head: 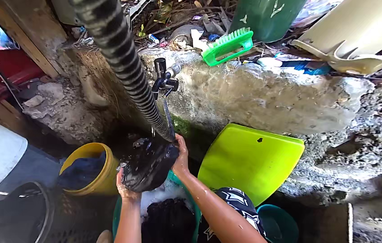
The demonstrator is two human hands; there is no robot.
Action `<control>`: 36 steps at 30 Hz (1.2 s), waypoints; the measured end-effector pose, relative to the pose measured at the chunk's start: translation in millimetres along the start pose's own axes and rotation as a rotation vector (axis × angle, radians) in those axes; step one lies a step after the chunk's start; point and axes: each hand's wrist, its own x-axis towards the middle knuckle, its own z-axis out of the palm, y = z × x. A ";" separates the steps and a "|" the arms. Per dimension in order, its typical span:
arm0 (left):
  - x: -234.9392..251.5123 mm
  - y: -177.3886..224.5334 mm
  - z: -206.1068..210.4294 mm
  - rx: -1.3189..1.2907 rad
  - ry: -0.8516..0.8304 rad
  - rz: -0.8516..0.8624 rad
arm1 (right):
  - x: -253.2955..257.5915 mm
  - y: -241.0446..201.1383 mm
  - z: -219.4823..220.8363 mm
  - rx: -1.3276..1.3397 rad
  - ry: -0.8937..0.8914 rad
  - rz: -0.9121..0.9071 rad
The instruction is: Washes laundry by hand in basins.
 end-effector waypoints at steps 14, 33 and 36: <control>-47.0 48.9 84.8 0.940 -0.206 0.145 | -5.2 35.2 10.8 -0.246 -0.740 0.681; -24.3 45.4 0.7 1.626 -0.434 0.234 | -2.2 47.0 32.4 -0.758 -0.923 0.649; -5.5 105.2 9.0 1.205 0.051 0.311 | -7.9 55.1 31.2 -0.252 -0.951 0.777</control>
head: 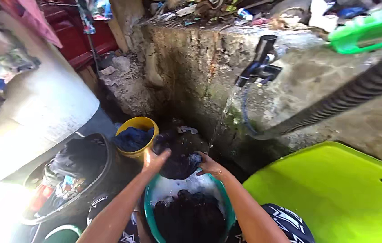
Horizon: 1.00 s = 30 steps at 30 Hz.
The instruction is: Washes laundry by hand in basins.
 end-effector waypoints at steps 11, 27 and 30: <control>-78.6 50.9 -268.3 0.468 0.571 -0.028 | 6.0 7.6 7.1 0.151 0.150 -0.008; -147.9 43.9 -422.5 0.337 1.011 -0.019 | 15.1 13.6 19.7 0.428 0.433 0.015; -94.2 96.9 -377.3 0.192 1.054 0.148 | 17.4 17.4 18.3 0.394 0.406 0.047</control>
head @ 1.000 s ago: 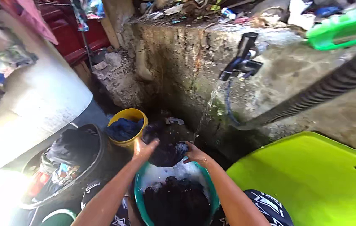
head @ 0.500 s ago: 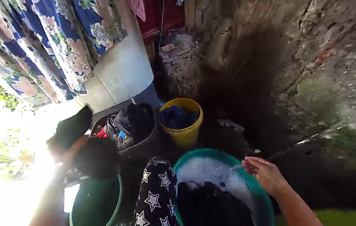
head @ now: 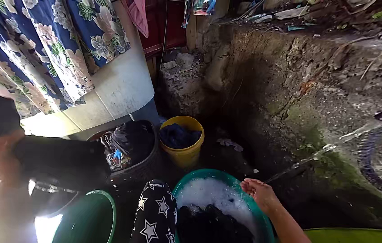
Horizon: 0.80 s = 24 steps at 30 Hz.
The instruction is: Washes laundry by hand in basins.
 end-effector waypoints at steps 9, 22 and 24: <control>-5.9 -9.0 211.5 -0.492 0.158 0.248 | 3.9 -2.7 -4.9 -0.018 -0.001 0.029; -159.1 -127.0 282.9 0.381 -1.296 -0.194 | 15.9 18.5 -9.5 -0.259 -0.088 0.147; -163.3 -138.5 289.5 0.460 -1.315 -0.178 | 15.8 19.0 -6.1 -0.274 -0.094 0.154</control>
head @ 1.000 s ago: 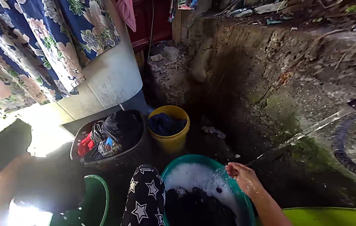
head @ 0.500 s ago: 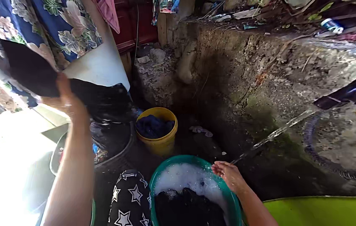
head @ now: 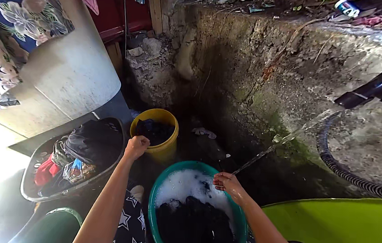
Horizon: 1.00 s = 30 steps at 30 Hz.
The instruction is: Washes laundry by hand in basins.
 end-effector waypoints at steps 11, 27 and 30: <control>95.9 -9.2 60.5 0.432 -0.055 -0.124 | 8.4 -3.6 12.0 -0.051 -0.070 -0.016; 111.1 -29.5 10.3 -0.193 0.382 -0.085 | 17.9 1.5 8.0 -0.160 -0.120 0.007; 72.1 -8.1 -33.2 -0.520 0.587 0.110 | 15.8 2.5 10.0 -0.166 -0.140 0.008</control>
